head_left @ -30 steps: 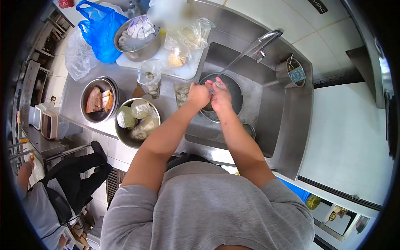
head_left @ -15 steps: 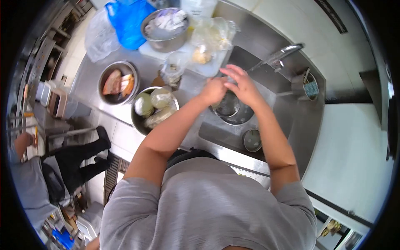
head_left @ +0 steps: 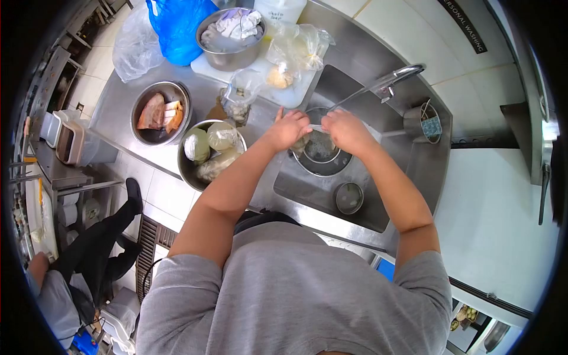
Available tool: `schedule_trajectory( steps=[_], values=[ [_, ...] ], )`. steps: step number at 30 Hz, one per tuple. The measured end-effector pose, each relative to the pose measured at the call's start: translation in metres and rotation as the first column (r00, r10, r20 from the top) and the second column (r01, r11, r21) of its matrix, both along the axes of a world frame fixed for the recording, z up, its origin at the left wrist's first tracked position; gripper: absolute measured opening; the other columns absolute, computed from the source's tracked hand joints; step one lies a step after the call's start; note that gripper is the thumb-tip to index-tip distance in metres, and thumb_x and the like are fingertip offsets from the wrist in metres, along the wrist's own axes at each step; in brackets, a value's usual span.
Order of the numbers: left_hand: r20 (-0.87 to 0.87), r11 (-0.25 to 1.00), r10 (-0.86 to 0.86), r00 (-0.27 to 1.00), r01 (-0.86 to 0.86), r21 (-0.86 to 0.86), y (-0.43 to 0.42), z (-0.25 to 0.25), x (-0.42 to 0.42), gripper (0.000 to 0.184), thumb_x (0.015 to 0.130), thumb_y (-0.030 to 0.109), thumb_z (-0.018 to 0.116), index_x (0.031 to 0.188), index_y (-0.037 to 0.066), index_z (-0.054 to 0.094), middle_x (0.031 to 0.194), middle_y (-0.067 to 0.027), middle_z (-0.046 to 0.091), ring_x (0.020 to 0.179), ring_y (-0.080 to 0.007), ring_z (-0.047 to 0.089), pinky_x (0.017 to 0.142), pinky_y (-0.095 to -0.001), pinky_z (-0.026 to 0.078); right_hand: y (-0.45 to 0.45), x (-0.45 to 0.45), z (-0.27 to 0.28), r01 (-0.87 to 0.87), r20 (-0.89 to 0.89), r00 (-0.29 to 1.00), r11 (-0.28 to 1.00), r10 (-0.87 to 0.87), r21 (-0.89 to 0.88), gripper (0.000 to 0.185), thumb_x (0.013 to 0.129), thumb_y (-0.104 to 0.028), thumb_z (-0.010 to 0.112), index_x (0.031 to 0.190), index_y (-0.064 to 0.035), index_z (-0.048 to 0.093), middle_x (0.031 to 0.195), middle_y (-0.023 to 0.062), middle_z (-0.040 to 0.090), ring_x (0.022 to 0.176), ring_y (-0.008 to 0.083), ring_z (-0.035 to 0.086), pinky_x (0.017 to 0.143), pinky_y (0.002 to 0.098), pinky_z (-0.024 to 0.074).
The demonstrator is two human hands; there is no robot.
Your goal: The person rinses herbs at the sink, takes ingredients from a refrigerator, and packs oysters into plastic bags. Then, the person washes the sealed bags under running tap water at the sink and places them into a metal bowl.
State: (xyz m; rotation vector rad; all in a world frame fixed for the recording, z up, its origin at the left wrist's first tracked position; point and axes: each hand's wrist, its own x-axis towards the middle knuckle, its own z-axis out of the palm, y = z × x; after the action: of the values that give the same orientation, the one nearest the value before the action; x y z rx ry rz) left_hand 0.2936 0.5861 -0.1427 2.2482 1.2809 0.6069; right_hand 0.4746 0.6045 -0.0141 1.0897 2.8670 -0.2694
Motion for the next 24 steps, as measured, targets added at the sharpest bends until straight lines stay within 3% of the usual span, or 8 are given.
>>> schedule_trajectory(
  steps=[3,6,10,14,17,18,21,24],
  values=[
    [0.067,0.999,0.040,0.997,-0.041,0.007,0.001,0.000,0.006,0.031,0.086,0.034,0.055,0.102,0.008,0.058,0.112,-0.0110,0.054,0.115,-0.0296,0.046,0.103,-0.0533,0.028,0.006,0.011,-0.014,0.089,0.001,0.996,0.996,-0.089,0.001,0.008,0.080,-0.012,0.053,0.082,-0.0054,0.058,0.085,0.0096,0.059,0.087,0.0300,0.056,0.077,0.0413,0.0455],
    [0.092,0.994,0.093,0.991,-0.097,0.051,0.011,-0.010,0.012,0.025,0.074,0.028,0.065,0.087,0.006,0.063,0.099,-0.0113,0.058,0.103,-0.0319,0.051,0.096,-0.0459,0.037,0.006,0.021,-0.046,0.321,-0.224,0.883,0.880,-0.412,-0.351,0.015,0.084,-0.013,0.056,0.097,-0.0045,0.059,0.095,0.0098,0.061,0.093,0.0280,0.058,0.081,0.0388,0.0461],
    [0.144,0.963,0.244,0.959,-0.257,0.081,0.011,-0.006,0.018,0.020,0.063,0.023,0.069,0.071,0.006,0.064,0.086,-0.0092,0.059,0.093,-0.0323,0.053,0.085,-0.0424,0.042,-0.018,0.016,-0.077,0.207,-0.387,0.430,0.506,-0.816,-0.837,0.066,0.085,-0.013,0.065,0.140,-0.0086,0.029,0.127,0.0120,0.049,0.111,0.0250,0.052,0.090,0.0351,0.0452],
    [0.112,0.955,0.275,0.955,-0.285,0.083,0.012,-0.015,0.024,0.019,0.063,0.022,0.068,0.071,0.005,0.065,0.085,-0.0078,0.059,0.093,-0.0311,0.053,0.083,-0.0425,0.042,-0.046,0.003,-0.100,-0.242,-0.205,-0.172,0.243,-0.964,-0.939,0.086,0.083,-0.027,0.068,0.146,-0.0123,0.012,0.143,0.0155,0.029,0.128,0.0299,0.038,0.103,0.0458,0.0321],
    [0.072,0.961,0.256,0.964,-0.262,0.090,0.012,-0.014,0.024,0.018,0.064,0.022,0.068,0.073,0.006,0.067,0.086,-0.0070,0.059,0.096,-0.0299,0.052,0.084,-0.0432,0.041,-0.057,-0.008,-0.109,-0.241,0.062,-0.147,-0.025,-0.987,-0.970,0.097,0.079,-0.043,0.070,0.146,-0.0064,0.011,0.140,0.0121,0.036,0.131,0.0279,0.030,0.108,0.0490,0.0160],
    [0.058,0.963,0.247,0.967,-0.251,0.097,0.011,-0.014,0.024,0.018,0.065,0.022,0.067,0.073,0.006,0.067,0.087,-0.0068,0.059,0.097,-0.0295,0.052,0.085,-0.0436,0.041,-0.057,-0.020,-0.111,-0.234,0.169,-0.205,-0.119,-0.964,-0.965,0.088,0.078,-0.053,0.065,0.141,-0.0038,0.026,0.141,0.0092,0.036,0.135,0.0287,0.022,0.109,0.0478,0.0083],
    [-0.010,0.963,0.232,0.973,-0.228,0.145,0.009,-0.018,0.027,0.017,0.067,0.021,0.066,0.075,0.007,0.068,0.091,-0.0064,0.059,0.101,-0.0282,0.051,0.087,-0.0452,0.039,-0.049,-0.030,-0.098,-0.234,0.128,-0.067,-0.109,-0.989,-0.966,0.081,0.078,-0.054,0.065,0.134,-0.0029,0.039,0.142,0.0128,0.035,0.136,0.0291,0.020,0.110,0.0473,0.0045],
    [-0.104,0.976,0.186,0.977,-0.171,0.136,0.003,-0.014,0.029,0.021,0.071,0.022,0.065,0.084,0.006,0.068,0.097,-0.0070,0.059,0.106,-0.0275,0.050,0.095,-0.0487,0.036,-0.023,-0.027,-0.136,0.030,0.019,-0.251,-0.028,-0.968,-0.999,0.059,0.085,-0.044,0.061,0.124,-0.0022,0.047,0.132,0.0185,0.044,0.126,0.0302,0.037,0.107,0.0489,0.0202]
  ],
)
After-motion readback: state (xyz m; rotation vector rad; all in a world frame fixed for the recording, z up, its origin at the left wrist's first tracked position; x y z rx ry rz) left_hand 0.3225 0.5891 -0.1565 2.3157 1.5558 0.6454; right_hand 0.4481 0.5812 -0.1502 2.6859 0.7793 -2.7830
